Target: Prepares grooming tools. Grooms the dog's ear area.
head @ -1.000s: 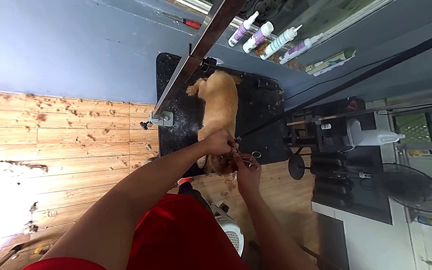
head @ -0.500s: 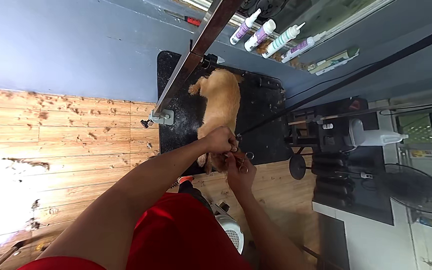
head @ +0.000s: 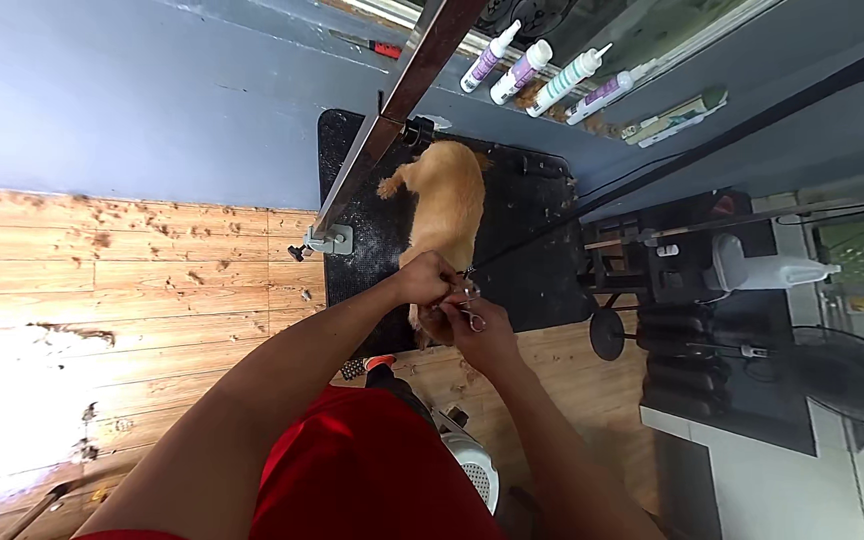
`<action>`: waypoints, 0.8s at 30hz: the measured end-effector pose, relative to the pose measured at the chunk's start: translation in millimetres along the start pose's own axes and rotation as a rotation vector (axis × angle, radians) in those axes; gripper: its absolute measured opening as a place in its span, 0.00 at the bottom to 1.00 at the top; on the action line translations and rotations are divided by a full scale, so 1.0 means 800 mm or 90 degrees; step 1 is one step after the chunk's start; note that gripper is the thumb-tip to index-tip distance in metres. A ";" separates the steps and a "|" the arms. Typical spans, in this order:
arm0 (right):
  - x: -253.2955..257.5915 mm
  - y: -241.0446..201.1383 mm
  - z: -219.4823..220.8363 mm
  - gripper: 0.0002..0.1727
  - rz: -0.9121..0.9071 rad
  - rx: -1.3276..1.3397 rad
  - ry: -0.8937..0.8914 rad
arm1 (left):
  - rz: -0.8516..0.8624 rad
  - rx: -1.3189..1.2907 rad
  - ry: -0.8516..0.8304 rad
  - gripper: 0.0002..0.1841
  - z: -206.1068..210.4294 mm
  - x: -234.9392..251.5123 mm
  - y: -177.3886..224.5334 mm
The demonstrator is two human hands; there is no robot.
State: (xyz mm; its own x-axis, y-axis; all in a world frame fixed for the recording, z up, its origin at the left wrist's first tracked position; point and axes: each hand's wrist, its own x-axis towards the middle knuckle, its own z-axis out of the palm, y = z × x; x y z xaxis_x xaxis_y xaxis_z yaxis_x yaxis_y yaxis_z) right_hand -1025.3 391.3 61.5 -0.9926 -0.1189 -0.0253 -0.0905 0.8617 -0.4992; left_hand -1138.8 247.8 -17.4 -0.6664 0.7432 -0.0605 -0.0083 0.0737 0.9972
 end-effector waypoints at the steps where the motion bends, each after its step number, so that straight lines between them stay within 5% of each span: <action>1: 0.004 -0.006 0.001 0.10 -0.062 -0.097 -0.020 | 0.001 -0.014 0.001 0.06 -0.001 -0.001 0.000; 4: 0.016 -0.025 0.008 0.11 -0.130 -0.278 -0.097 | -0.017 -0.035 0.000 0.05 -0.002 0.002 -0.001; 8: 0.047 -0.036 -0.009 0.10 0.051 -0.151 -0.307 | -0.082 -0.171 0.018 0.05 0.007 0.000 -0.013; 12: 0.060 -0.007 -0.006 0.14 0.030 -0.019 -0.264 | -0.075 -0.279 0.008 0.06 0.012 -0.001 -0.019; 16: 0.057 -0.032 0.004 0.09 -0.061 -0.295 -0.242 | -0.097 -0.392 -0.005 0.04 0.017 0.006 -0.036; 19: 0.051 -0.049 0.009 0.06 -0.089 -0.357 -0.326 | -0.135 -0.412 -0.010 0.07 0.018 0.004 -0.034; 24: 0.075 -0.031 -0.021 0.07 -0.056 -0.201 -0.527 | -0.184 -0.470 -0.011 0.05 0.010 0.005 -0.039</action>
State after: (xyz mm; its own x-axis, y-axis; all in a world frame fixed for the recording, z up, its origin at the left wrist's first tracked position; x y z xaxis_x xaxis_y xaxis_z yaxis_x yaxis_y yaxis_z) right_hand -1083.8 371.2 87.2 -0.6146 -0.4045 -0.6773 -0.3036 0.9137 -0.2702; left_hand -1135.5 253.9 -48.8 -0.5506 0.7724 -0.3165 -0.6761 -0.1903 0.7118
